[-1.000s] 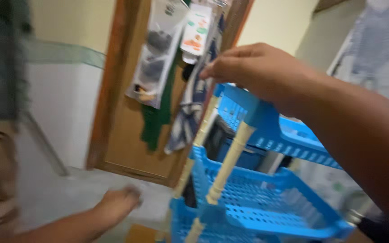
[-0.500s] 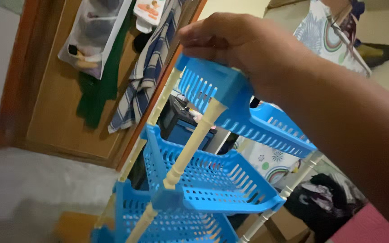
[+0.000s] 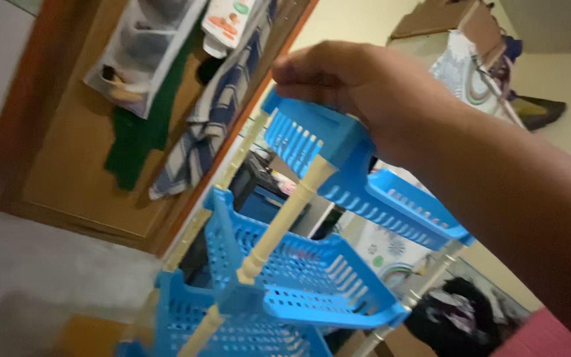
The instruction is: The person assembles a three-tier blue plastic shelf by inserting white plastic poles into the basket frames and securing them with small white connectors. After assembly, the person wipes the entire shelf with a gray cloth.
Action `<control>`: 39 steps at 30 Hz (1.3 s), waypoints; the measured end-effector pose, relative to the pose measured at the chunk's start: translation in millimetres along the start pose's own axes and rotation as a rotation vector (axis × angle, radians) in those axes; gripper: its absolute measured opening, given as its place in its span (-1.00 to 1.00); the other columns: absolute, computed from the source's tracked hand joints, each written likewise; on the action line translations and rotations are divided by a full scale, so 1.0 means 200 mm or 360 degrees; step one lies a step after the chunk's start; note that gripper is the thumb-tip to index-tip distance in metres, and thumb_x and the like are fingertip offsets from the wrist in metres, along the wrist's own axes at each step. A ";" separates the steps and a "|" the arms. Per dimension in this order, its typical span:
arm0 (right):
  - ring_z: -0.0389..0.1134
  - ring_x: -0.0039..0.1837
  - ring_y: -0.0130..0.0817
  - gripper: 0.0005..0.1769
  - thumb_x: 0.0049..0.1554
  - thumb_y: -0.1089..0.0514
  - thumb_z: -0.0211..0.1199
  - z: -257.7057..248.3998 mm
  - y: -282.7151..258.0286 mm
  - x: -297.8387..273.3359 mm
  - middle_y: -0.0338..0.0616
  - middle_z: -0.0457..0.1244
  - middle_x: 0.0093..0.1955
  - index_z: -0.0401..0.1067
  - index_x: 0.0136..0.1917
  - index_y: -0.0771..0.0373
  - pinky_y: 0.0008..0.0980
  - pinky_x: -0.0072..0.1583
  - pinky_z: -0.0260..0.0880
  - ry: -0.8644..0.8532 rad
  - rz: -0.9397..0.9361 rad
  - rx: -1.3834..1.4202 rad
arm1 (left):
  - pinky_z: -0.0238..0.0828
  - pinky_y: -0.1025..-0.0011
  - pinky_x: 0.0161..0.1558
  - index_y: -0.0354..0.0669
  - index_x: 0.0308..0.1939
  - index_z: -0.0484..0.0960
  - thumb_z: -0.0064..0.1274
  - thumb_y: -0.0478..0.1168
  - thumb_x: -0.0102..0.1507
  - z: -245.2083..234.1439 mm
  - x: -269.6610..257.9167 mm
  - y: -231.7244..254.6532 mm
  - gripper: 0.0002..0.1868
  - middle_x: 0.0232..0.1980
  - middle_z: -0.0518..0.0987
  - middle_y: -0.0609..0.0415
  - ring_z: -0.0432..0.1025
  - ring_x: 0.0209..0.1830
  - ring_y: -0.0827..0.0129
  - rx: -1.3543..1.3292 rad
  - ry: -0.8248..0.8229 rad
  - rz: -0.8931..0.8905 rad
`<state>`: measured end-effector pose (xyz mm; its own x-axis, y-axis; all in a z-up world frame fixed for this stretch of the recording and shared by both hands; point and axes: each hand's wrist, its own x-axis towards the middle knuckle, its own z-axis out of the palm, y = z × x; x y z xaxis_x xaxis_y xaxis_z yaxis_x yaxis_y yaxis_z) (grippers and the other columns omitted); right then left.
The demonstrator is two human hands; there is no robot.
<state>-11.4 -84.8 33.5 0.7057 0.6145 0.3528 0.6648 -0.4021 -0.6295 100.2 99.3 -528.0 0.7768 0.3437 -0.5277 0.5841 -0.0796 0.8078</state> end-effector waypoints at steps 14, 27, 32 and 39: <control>0.25 0.51 -0.08 -0.43 0.07 0.26 -0.03 -0.14 0.10 0.13 0.14 0.20 0.36 0.22 0.37 0.40 -0.17 0.41 0.18 0.0005 0.0109 0.0877 | 0.40 0.54 -0.23 -0.16 -0.18 0.65 0.21 -0.25 0.26 -0.94 -0.97 1.42 -0.90 -0.22 0.60 0.11 0.48 -0.29 0.48 -0.1250 -0.0727 0.1593; 0.32 0.39 0.00 -0.52 0.23 0.05 -0.04 -0.34 0.16 0.41 0.16 0.26 0.41 0.27 0.36 0.27 0.09 0.42 0.23 -0.0182 -0.0022 0.1250 | 0.45 0.05 0.21 -0.28 -0.27 0.62 0.12 -0.31 0.21 -0.71 -1.80 3.06 -0.91 -0.23 0.67 -0.13 0.56 -0.16 0.03 -0.1233 -0.1302 0.2259; 0.43 0.29 -0.10 -0.61 0.32 0.27 -0.21 -0.66 0.34 0.53 0.03 0.35 0.29 0.35 0.30 0.32 0.02 0.40 0.30 -0.0050 -0.0149 0.1909 | 0.42 0.16 0.17 -0.25 -0.15 0.72 0.06 -0.12 0.28 -0.52 -1.75 2.98 -0.73 -0.12 0.69 -0.06 0.53 -0.03 0.14 -0.0717 -0.0992 0.2427; 0.48 0.18 -0.14 -0.66 0.26 0.17 -0.07 -1.03 0.57 0.31 0.02 0.37 0.15 0.32 0.25 0.27 -0.01 0.21 0.48 0.0979 0.0097 0.0947 | 0.47 0.06 -0.02 -0.14 -0.15 0.75 0.07 -0.03 0.25 -0.40 -1.62 2.53 -0.70 -0.06 0.64 -0.25 0.55 -0.05 -0.11 0.1432 0.1104 0.1911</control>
<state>159.6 -232.2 125.7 0.8577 0.0565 0.5110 0.5038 0.1065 -0.8573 124.4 22.7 72.1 0.7547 -0.0041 0.6560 -0.1014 -0.9887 0.1105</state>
